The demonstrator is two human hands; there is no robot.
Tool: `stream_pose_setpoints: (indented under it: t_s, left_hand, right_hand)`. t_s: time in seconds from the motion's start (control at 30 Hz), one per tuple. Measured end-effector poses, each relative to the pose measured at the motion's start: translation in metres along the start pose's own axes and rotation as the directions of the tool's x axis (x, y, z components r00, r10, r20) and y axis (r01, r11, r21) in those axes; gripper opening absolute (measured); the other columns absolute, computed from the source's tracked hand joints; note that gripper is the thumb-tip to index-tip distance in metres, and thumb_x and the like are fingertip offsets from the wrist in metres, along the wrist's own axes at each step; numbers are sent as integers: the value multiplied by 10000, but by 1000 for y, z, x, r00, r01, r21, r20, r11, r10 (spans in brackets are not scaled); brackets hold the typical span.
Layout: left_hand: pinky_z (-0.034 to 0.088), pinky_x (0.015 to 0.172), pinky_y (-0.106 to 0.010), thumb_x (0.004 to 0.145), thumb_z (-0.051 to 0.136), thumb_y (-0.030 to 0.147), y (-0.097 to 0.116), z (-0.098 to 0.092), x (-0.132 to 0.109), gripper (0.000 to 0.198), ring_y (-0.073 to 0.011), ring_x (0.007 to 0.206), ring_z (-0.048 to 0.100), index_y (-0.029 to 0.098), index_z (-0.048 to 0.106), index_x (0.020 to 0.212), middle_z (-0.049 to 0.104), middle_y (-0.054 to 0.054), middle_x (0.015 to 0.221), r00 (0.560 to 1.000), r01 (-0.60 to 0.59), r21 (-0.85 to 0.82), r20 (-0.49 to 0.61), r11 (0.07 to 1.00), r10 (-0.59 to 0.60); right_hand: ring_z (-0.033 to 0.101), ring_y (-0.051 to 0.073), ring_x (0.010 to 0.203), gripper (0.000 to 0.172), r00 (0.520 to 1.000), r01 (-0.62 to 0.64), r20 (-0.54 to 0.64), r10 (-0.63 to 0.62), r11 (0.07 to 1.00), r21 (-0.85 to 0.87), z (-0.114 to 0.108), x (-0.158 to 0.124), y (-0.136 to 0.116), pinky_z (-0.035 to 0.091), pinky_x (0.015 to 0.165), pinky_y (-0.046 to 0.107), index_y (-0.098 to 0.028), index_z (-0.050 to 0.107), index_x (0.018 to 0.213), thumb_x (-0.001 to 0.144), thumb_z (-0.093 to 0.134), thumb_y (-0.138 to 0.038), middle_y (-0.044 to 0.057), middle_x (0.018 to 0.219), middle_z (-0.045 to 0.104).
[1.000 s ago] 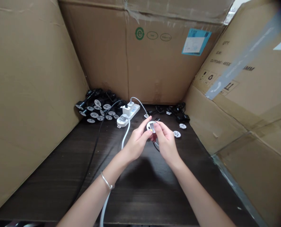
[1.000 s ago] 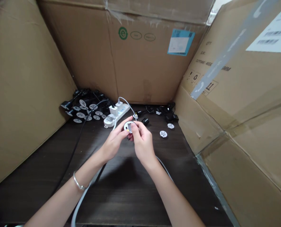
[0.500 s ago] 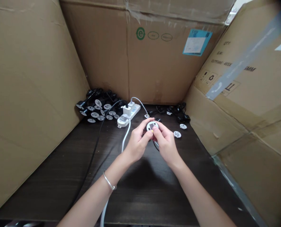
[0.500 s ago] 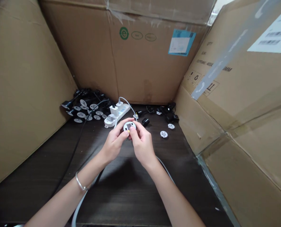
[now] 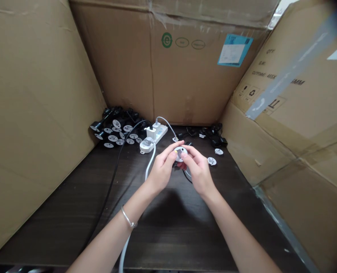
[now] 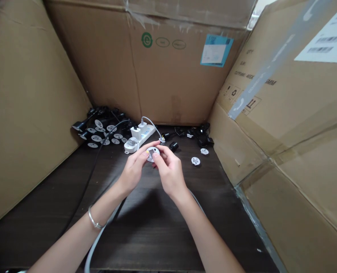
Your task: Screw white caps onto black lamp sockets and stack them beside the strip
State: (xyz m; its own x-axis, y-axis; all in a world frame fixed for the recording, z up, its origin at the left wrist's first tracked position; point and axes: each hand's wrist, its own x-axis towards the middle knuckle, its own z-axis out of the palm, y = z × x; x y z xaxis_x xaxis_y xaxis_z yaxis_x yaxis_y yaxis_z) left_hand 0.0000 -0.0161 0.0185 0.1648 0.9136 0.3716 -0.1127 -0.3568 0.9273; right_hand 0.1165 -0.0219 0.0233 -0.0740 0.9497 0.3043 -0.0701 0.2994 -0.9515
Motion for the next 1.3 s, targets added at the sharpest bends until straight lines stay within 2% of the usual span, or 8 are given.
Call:
stream_pose_setpoints:
  t_s: [0.17,0.27,0.53,0.77,0.9,1.03,1.17,1.3]
  left_hand:
    - [403,925,-261,889,405,297,1,-1,-1,374,-182,1109,506,136,535,1200,551,-62,1228,996,-93,97,-1,991,94]
    - [386,960,-264,890,399,279,3,-1,-2,367,-182,1143,492,137,540,1197,551,-60,1233,992,-125,123,-15,984,128]
    - [448,848,-240,879,409,277,4,0,-3,355,-178,1039,550,134,572,1159,585,-61,1182,994,-82,113,-66,990,90]
    - [469,701,-234,875,390,287,1,0,-4,416,-168,897,589,167,490,1261,581,-52,1182,1000,3,-84,6,996,-3]
    - [449,848,-249,853,420,237,1,1,-4,420,-200,1080,529,135,499,1253,528,-56,1261,998,-54,43,-28,998,56]
    - [350,1009,-269,862,434,248,-2,-1,-3,418,-194,1210,436,145,493,1262,487,-53,1308,993,-109,128,-37,986,115]
    - [300,1056,-289,868,439,261,-5,-2,-2,440,-189,1256,387,174,452,1298,426,-48,1360,993,-114,135,-25,984,118]
    - [284,1067,-290,866,440,247,-4,-1,-2,436,-184,1263,377,172,456,1295,428,-48,1359,995,-94,133,-26,987,99]
  right_hand:
    - [542,92,645,284,999,24,-24,-24,1000,-17,0,-1,1,463,584,196,-176,596,1020,828,517,-370,18,794,605]
    - [545,88,657,275,999,30,-27,-31,999,-17,2,-2,-2,470,602,191,-180,600,1034,827,527,-347,19,822,613]
    - [548,81,676,297,999,22,-24,-22,1000,2,4,-4,-2,468,609,178,-174,589,1070,824,538,-333,21,849,614]
    - [517,78,645,263,1000,12,9,-13,998,55,1,-2,0,444,588,176,-171,587,1000,844,496,-363,3,757,586]
    - [532,90,662,261,1000,14,-5,-14,1000,23,1,-2,1,457,599,189,-167,581,1013,836,498,-339,14,796,595]
    - [550,103,692,305,1000,2,-11,-2,1000,-12,1,0,4,471,627,209,-182,579,1068,837,494,-362,33,888,613]
    - [579,127,794,339,1000,6,-1,-6,1000,-15,-1,0,6,487,707,234,-192,577,1114,842,492,-376,46,983,616]
    - [583,135,803,350,1000,15,-12,-16,999,-34,0,0,6,489,718,244,-180,580,1122,842,497,-372,55,1005,617]
